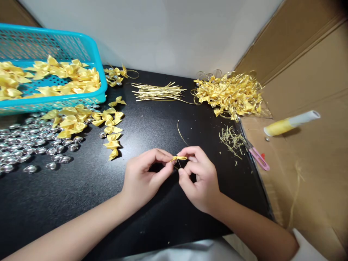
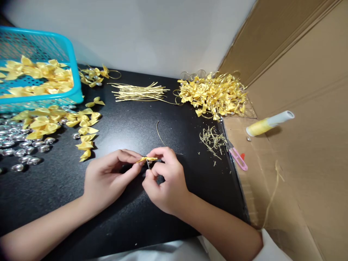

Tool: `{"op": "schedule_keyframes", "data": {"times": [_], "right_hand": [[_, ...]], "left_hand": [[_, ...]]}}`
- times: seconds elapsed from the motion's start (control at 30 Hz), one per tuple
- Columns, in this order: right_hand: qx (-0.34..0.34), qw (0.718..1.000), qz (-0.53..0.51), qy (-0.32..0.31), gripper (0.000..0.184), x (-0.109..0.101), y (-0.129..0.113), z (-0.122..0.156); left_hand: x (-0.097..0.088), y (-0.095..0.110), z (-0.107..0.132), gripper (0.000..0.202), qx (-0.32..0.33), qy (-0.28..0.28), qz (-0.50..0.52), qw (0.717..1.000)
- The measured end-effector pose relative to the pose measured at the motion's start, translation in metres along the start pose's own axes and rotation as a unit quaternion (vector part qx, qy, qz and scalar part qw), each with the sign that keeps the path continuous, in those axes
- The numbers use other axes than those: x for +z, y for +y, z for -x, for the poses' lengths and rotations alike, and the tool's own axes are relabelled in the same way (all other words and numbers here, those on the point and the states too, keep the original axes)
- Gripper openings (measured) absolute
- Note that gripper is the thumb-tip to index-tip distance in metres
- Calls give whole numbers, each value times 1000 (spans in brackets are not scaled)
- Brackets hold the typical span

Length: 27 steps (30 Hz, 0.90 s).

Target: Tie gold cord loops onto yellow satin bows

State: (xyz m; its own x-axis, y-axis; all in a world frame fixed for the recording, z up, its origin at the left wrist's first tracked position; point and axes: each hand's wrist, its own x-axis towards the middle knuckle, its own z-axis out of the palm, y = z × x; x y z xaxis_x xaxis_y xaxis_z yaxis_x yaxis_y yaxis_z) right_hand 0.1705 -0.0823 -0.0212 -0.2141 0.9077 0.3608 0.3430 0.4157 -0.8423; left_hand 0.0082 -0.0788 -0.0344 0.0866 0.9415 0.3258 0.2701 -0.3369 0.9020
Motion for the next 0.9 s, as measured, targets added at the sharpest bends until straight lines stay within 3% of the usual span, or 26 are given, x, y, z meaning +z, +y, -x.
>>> {"op": "schedule_keyframes", "data": {"times": [0.3, 0.57, 0.9], "right_hand": [[2, 1000, 3, 3, 26, 0, -2, -2], [5, 1000, 2, 2, 26, 1, -2, -1], [2, 1000, -11, -11, 24, 1, 0, -2]], "left_hand": [[0, 1, -2, 12, 7, 3, -14, 1000], [-2, 5, -3, 12, 73, -1, -74, 995], [-4, 4, -3, 12, 102, -10, -87, 991]]}}
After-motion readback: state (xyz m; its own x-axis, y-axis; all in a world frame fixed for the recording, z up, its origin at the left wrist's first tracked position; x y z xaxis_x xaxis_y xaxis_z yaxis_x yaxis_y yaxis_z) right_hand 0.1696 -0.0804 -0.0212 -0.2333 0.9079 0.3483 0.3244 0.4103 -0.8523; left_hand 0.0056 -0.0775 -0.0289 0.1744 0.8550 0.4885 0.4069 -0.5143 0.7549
